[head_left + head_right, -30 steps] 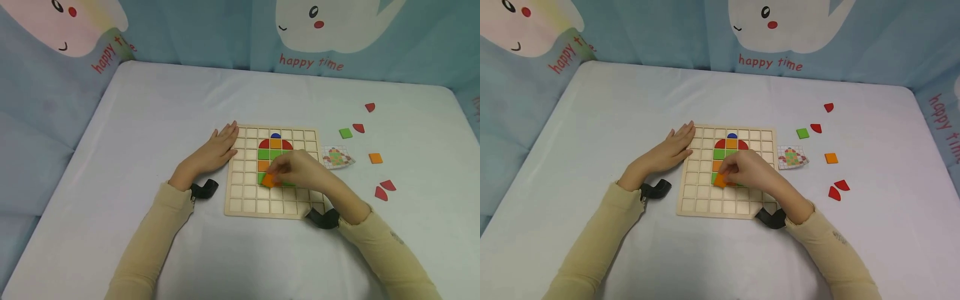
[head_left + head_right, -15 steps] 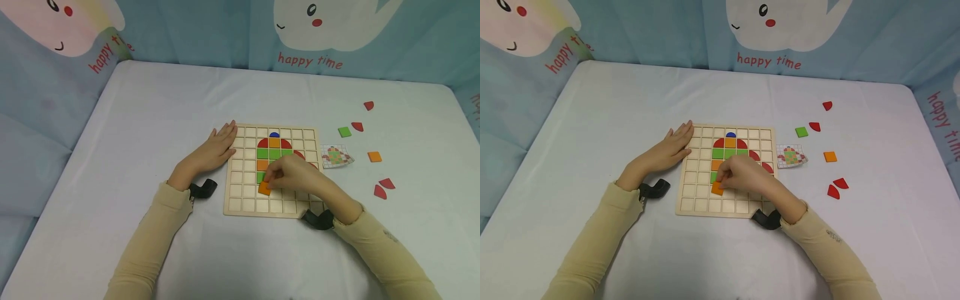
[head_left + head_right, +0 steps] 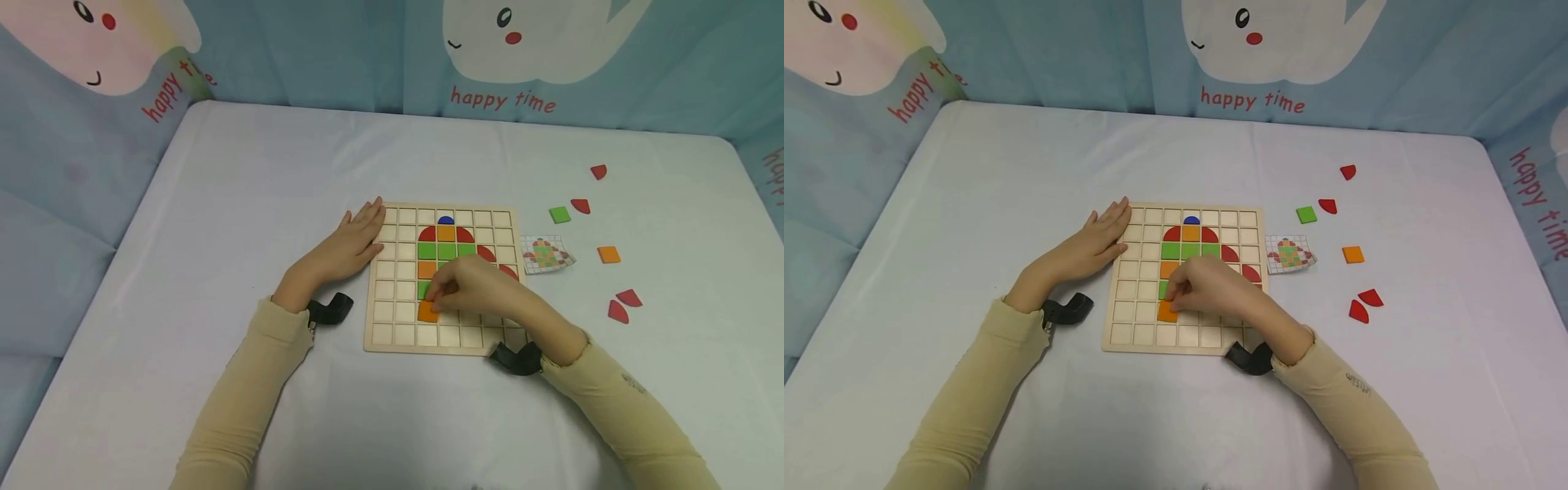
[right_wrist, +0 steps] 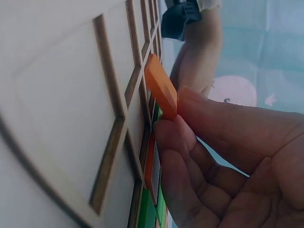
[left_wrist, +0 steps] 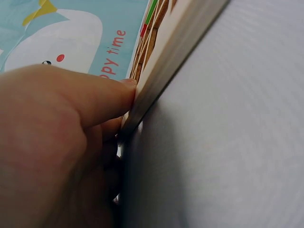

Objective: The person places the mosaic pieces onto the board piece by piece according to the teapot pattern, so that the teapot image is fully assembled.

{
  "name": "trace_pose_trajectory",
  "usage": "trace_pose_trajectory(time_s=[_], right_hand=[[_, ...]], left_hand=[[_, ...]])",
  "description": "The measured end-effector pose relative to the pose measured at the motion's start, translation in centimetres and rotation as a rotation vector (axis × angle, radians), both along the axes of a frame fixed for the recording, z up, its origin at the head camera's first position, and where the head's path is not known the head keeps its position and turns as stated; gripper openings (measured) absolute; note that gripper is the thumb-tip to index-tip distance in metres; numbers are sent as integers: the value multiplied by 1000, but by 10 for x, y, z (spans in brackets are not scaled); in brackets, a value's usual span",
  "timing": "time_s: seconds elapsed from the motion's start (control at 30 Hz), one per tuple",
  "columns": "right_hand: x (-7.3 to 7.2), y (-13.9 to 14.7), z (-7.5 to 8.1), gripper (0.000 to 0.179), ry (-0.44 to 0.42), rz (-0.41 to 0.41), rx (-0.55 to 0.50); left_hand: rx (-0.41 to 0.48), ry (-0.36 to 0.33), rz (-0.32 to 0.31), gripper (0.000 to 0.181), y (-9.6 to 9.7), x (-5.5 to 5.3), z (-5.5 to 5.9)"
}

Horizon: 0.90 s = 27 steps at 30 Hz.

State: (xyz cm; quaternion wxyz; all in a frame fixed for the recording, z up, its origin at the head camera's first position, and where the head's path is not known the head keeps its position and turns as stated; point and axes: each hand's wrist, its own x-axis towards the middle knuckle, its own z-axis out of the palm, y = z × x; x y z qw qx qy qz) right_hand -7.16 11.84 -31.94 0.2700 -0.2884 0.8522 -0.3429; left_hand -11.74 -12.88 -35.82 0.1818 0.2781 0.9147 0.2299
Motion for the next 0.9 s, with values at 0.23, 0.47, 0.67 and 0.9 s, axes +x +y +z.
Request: trace_pose_trajectory(time_s=[0.23, 0.47, 0.67, 0.9], right_hand=[[1, 2, 1, 5, -1, 8, -27], [-3, 4, 1, 7, -9, 10, -64], [-12, 15, 4, 7, -23, -47, -88], [-21, 45, 11, 10, 0, -197, -58]], left_hand=[[1, 0, -15, 62, 1, -1, 0], [-11, -1, -3, 62, -1, 0, 1], [4, 0, -12, 62, -2, -1, 1], [20, 0, -14, 62, 0, 0, -2]])
